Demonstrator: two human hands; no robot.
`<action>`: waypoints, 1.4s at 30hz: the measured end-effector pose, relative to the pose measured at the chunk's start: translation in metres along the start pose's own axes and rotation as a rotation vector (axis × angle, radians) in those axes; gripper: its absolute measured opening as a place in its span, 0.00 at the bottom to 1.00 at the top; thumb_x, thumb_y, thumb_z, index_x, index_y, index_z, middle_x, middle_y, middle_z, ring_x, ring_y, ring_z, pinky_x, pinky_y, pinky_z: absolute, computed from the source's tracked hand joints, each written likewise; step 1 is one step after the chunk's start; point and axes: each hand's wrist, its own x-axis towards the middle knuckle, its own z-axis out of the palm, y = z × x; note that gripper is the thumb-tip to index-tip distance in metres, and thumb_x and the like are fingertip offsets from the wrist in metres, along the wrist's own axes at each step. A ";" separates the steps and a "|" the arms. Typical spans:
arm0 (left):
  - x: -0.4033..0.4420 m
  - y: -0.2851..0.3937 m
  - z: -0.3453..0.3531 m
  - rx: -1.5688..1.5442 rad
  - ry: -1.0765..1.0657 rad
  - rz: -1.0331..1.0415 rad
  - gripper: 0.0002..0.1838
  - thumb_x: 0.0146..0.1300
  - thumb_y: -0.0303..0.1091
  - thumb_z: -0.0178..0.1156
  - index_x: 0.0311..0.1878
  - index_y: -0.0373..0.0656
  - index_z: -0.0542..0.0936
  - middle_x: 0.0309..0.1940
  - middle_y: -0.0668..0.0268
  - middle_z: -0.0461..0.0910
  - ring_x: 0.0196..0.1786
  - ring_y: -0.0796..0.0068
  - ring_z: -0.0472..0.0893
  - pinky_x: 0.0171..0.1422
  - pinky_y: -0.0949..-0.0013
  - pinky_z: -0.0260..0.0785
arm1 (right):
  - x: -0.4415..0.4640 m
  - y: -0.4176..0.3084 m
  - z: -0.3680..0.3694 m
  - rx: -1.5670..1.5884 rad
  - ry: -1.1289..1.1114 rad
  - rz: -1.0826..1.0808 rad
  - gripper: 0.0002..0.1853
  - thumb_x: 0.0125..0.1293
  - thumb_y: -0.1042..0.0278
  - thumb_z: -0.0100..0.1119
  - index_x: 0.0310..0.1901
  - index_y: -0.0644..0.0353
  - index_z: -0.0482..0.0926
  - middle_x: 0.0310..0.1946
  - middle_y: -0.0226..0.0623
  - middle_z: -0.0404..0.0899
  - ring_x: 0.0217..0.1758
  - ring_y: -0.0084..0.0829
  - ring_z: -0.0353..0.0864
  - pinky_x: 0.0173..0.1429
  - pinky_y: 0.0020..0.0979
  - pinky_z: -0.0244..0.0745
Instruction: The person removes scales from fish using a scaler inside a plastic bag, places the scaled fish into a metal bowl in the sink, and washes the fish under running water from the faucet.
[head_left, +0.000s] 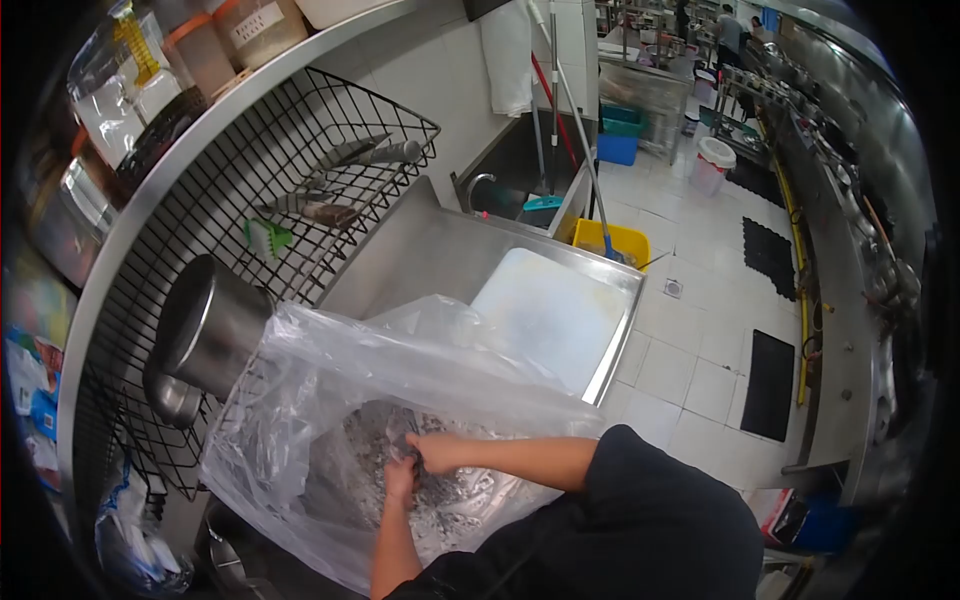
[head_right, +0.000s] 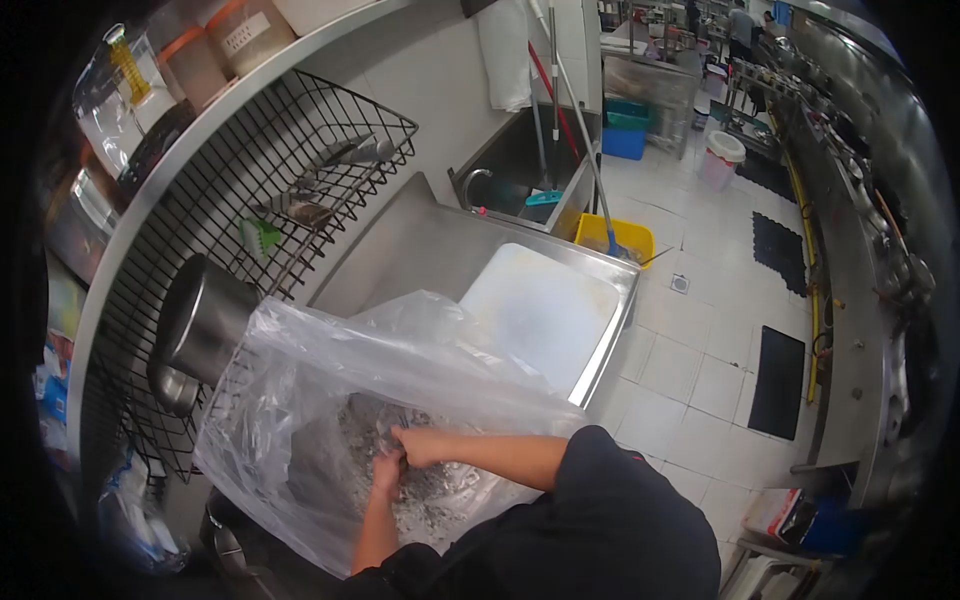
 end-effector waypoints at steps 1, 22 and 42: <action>0.002 0.003 -0.003 -0.001 0.008 0.011 0.07 0.63 0.36 0.61 0.40 0.45 0.78 0.22 0.74 0.70 0.20 0.80 0.68 0.21 0.71 0.56 | 0.006 0.000 0.003 -0.004 0.003 -0.012 0.23 0.52 0.75 0.56 0.53 0.60 0.71 0.40 0.55 0.82 0.47 0.57 0.81 0.49 0.50 0.73; -0.011 -0.015 -0.016 -0.057 0.011 -0.107 0.15 0.61 0.42 0.64 0.40 0.40 0.78 0.24 0.71 0.69 0.21 0.79 0.65 0.22 0.72 0.56 | 0.010 0.021 -0.001 -0.361 -0.088 -0.165 0.22 0.59 0.74 0.54 0.56 0.54 0.66 0.34 0.55 0.82 0.40 0.57 0.83 0.43 0.53 0.76; -0.016 -0.009 -0.027 -0.061 -0.164 -0.243 0.13 0.63 0.41 0.64 0.32 0.41 0.76 0.19 0.72 0.67 0.17 0.82 0.60 0.19 0.74 0.49 | 0.045 0.035 -0.012 -0.297 -0.078 -0.114 0.23 0.58 0.72 0.53 0.57 0.47 0.67 0.31 0.54 0.81 0.41 0.58 0.82 0.44 0.53 0.74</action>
